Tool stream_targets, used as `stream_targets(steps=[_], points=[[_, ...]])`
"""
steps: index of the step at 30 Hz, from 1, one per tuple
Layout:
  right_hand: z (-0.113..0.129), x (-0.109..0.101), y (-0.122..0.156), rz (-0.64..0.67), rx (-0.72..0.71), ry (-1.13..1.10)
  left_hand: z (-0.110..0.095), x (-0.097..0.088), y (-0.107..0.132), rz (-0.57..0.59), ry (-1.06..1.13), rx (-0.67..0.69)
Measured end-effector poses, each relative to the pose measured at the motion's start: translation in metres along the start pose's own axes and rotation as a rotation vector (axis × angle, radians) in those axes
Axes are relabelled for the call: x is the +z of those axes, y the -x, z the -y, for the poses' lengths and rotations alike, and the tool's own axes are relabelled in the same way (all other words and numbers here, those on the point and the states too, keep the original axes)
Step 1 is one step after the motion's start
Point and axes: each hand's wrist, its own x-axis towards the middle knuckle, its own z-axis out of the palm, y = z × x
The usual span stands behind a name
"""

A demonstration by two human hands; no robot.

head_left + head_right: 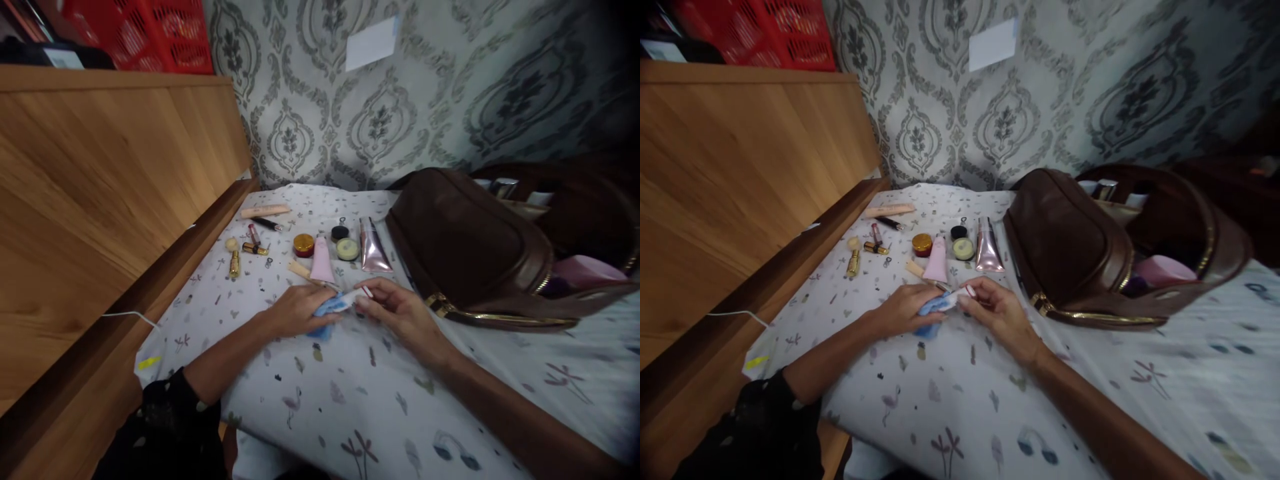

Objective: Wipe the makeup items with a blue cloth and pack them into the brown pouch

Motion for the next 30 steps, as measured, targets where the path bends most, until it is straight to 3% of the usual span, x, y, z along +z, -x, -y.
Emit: stream_targets(steps=[7, 14, 17, 19, 21, 24, 30], points=[[-0.005, 0.006, -0.001, 0.101, 0.135, -0.268, -0.016, 0.004, -0.002, -0.058, 0.293, -0.093], [-0.003, 0.007, 0.002, 0.040, 0.095, -0.304, -0.014, 0.006, -0.002, -0.231, 0.392, -0.216], [0.002, 0.008, 0.006, 0.139, 0.122, -0.306, -0.014, 0.004, -0.002, -0.327, 0.468, -0.288], [0.005, 0.010, 0.009, 0.228, 0.159, -0.273, -0.016, 0.003, -0.002, -0.375, 0.516, -0.259], [0.009, 0.011, 0.012, 0.297, 0.180, -0.228, -0.020, 0.002, -0.002, -0.366, 0.532, -0.176], [0.011, 0.012, 0.014, 0.336, 0.191, -0.180, -0.025, 0.001, -0.004, -0.256, 0.520, -0.082], [0.011, 0.011, 0.012, 0.407, 0.166, -0.153, -0.028, 0.001, -0.004, -0.210, 0.634, -0.173]])
